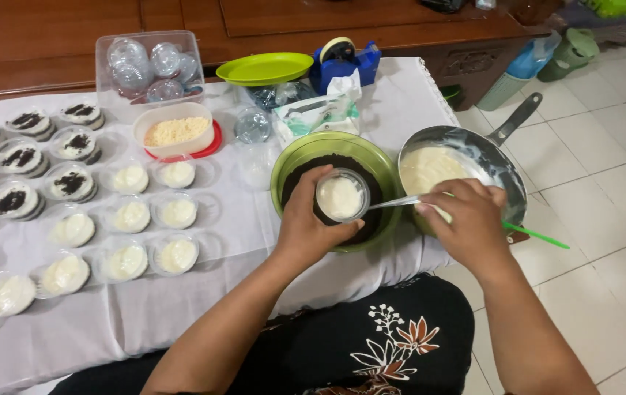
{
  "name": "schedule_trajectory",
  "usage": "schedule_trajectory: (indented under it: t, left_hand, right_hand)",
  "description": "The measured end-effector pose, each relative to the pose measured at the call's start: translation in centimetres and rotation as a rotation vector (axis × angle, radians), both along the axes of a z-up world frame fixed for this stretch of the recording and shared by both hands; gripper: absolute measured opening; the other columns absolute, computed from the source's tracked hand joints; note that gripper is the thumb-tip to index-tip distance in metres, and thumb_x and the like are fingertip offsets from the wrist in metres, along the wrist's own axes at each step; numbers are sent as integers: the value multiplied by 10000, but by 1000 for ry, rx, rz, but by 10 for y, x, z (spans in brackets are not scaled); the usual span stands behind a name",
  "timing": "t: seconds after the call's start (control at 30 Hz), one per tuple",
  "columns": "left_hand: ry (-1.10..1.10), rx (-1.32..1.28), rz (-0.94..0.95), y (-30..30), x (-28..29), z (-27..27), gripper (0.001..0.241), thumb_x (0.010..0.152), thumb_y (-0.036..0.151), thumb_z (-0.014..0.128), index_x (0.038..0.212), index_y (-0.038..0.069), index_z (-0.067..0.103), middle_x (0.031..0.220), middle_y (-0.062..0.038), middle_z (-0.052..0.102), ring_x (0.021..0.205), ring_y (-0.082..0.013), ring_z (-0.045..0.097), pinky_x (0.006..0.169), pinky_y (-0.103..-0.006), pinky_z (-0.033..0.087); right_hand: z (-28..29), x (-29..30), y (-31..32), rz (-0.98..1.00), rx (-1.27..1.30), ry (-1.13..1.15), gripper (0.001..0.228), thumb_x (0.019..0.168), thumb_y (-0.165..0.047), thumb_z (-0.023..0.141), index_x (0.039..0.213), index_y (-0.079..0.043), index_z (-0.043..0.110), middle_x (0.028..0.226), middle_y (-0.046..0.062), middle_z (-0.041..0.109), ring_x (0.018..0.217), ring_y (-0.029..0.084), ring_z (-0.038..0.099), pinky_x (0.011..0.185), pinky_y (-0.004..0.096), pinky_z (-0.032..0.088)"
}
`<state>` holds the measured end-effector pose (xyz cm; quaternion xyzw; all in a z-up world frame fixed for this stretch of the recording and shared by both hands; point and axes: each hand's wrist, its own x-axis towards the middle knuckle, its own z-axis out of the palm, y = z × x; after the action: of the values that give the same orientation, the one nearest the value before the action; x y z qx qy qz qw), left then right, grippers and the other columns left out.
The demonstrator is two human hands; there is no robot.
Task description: Layering cream and cookie crumbs into small plastic cups and arranging them on a tray
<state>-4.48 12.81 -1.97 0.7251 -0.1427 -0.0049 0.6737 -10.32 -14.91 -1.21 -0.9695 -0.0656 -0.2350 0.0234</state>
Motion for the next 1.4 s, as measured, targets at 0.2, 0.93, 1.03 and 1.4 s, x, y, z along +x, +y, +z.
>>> schedule_trajectory:
  t: [0.2, 0.93, 1.03, 1.4]
  left_hand:
    - [289, -57, 57, 8, 21, -19, 959, 553, 289, 970, 1405, 152, 551, 1328, -94, 700, 1366, -313, 570, 1157, -435, 429]
    - [42, 37, 118, 30, 24, -26, 957, 618, 232, 947, 1447, 152, 476, 1378, -152, 623, 1400, -387, 498, 1207, -497, 353]
    - [37, 39, 116, 29, 25, -24, 959, 619, 233, 946, 1448, 140, 473, 1373, -155, 629, 1391, -388, 505, 1202, -500, 359]
    - [97, -54, -11, 13, 22, -20, 943, 602, 256, 952, 1423, 131, 504, 1381, -187, 637, 1382, -428, 521, 1175, -542, 387]
  right_hand:
    - [-12, 55, 41, 15, -255, 323, 124, 839, -351, 707, 892, -271, 785, 959, -38, 684, 1036, 220, 575, 894, 457, 349]
    - [37, 48, 37, -113, 1, 576, 196, 947, -306, 600, 963, -181, 750, 955, 155, 791, 986, 423, 730, 856, 497, 493]
    - [49, 41, 33, -204, 133, 473, 187, 936, -328, 638, 978, -186, 753, 967, 178, 772, 1000, 469, 697, 824, 533, 521]
    - [42, 32, 57, 87, 135, -145, 66, 951, -249, 786, 931, -241, 724, 693, -72, 657, 740, 160, 675, 792, 318, 452]
